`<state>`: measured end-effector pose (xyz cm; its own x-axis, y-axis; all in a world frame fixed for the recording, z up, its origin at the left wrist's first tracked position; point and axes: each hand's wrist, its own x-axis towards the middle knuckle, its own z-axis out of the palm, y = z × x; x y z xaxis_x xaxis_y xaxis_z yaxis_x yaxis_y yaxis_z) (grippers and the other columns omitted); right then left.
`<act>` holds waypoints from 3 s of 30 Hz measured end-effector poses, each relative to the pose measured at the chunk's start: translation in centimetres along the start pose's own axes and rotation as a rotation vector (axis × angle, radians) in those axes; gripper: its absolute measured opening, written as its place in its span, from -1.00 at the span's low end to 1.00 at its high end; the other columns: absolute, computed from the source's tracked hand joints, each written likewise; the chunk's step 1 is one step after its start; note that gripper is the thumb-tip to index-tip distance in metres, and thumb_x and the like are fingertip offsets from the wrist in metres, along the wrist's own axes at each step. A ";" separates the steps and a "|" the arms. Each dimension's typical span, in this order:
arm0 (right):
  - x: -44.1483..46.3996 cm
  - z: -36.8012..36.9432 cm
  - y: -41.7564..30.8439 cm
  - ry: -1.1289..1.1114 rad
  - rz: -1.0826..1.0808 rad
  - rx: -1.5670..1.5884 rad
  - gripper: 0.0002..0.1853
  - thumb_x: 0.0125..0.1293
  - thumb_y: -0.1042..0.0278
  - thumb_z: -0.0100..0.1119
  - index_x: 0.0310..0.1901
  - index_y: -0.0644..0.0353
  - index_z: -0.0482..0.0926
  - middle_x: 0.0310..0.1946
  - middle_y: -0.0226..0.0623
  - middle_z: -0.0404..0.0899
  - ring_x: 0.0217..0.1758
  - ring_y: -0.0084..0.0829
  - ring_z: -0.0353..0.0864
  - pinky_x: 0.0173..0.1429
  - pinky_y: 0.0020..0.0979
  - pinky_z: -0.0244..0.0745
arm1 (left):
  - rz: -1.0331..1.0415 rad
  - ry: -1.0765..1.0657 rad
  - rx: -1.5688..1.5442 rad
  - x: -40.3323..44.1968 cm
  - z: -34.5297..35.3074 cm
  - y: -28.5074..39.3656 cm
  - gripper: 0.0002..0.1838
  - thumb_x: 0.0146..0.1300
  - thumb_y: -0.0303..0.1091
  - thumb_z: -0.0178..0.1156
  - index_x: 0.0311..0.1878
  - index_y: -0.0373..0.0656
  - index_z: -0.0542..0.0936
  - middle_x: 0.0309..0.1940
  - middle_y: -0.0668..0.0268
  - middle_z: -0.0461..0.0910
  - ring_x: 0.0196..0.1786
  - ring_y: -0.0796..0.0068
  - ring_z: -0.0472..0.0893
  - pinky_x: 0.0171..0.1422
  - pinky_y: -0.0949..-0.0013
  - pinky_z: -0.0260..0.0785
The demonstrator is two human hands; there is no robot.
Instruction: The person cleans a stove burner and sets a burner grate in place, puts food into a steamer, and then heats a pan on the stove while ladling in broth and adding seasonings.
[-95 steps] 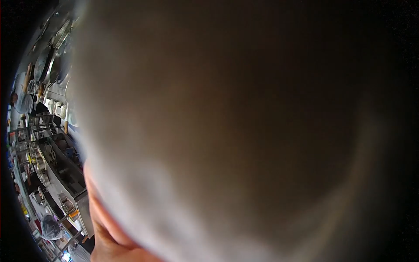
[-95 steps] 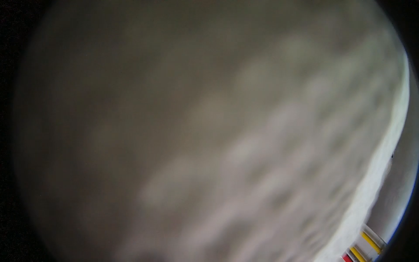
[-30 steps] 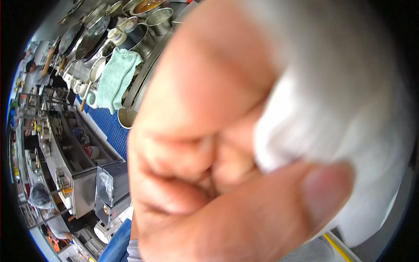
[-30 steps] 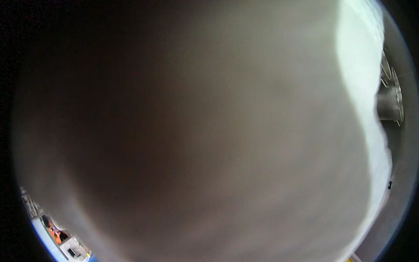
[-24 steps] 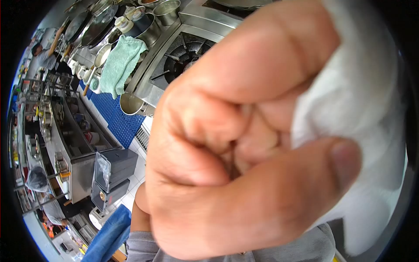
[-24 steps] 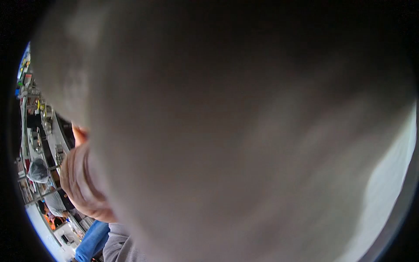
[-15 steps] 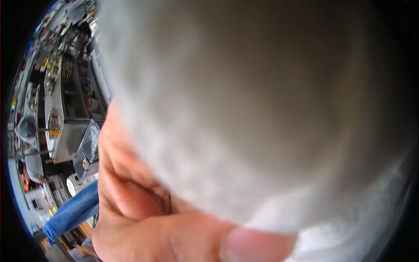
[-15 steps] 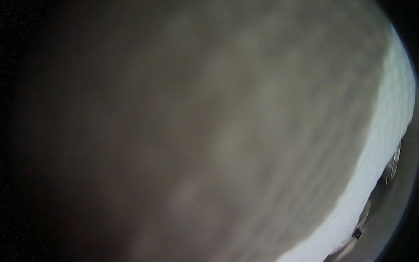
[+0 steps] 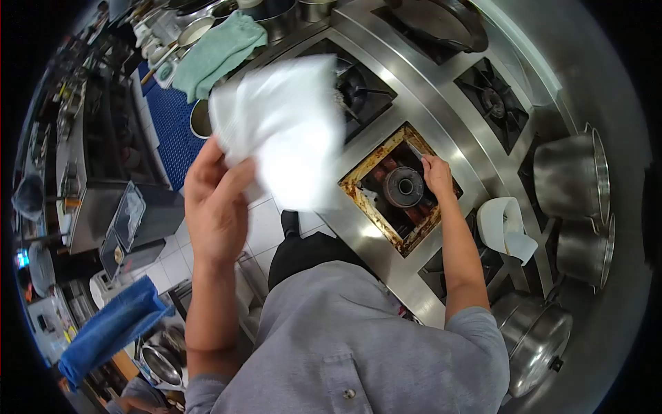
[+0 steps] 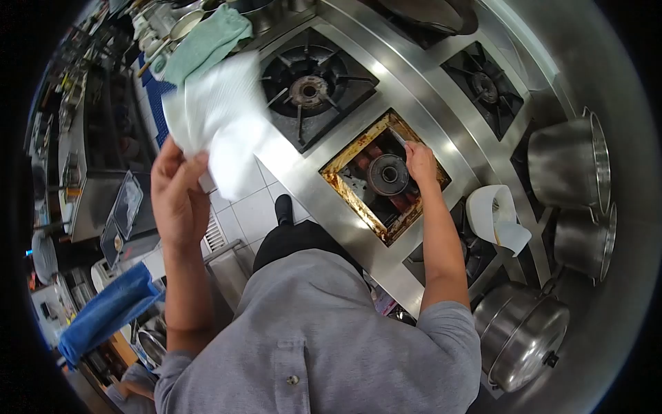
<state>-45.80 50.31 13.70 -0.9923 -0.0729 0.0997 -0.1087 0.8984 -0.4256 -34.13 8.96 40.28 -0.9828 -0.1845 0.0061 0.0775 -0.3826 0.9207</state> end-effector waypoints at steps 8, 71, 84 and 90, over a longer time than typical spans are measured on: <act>4.0 0.3 2.7 0.027 0.302 -0.100 -0.79 0.36 0.26 0.08 -0.17 0.16 0.66 -0.21 0.06 0.64 -0.08 0.12 0.62 0.01 0.01 0.53 | -0.307 0.490 1.347 -14.1 -31.2 -23.1 -0.53 0.10 -0.49 0.05 0.13 -0.38 0.55 -0.04 -0.11 0.65 0.03 -0.06 0.64 0.16 0.16 0.42; 2.7 4.4 -3.5 -0.520 -0.744 -0.588 -0.85 0.19 0.26 0.16 -0.39 -0.02 0.74 -0.13 -0.39 0.58 0.06 -0.31 0.51 0.08 -0.27 0.32 | -0.655 0.281 1.522 -21.4 -34.3 -22.7 -0.57 0.05 -0.53 0.01 0.00 -0.25 0.67 -0.16 -0.07 0.69 -0.02 -0.04 0.67 0.17 0.12 0.45; -2.0 2.0 -6.6 -0.384 -0.290 -0.616 -0.84 0.15 0.39 0.21 -0.29 0.18 0.74 -0.15 -0.19 0.58 -0.02 -0.15 0.53 -0.01 -0.15 0.41 | -0.659 0.315 1.456 -16.9 -33.9 -25.6 -0.55 0.03 -0.52 0.05 0.04 -0.30 0.64 -0.14 -0.07 0.69 -0.05 0.00 0.69 0.11 0.14 0.47; -8.5 -3.2 -1.5 -0.069 0.332 0.022 -0.75 0.19 0.56 0.10 -0.10 0.30 0.64 -0.30 0.09 0.56 -0.07 0.01 0.59 -0.03 -0.07 0.50 | -0.612 0.283 1.406 -16.8 -35.1 -24.2 -0.53 0.03 -0.43 0.03 0.03 -0.41 0.62 -0.13 -0.14 0.67 -0.03 -0.02 0.67 0.13 0.16 0.46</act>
<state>-36.97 50.98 16.33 -0.9754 0.1921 -0.1083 0.2204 0.8683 -0.4444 -13.63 -10.43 4.21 -0.7301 -0.5429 -0.4150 -0.6805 0.6334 0.3685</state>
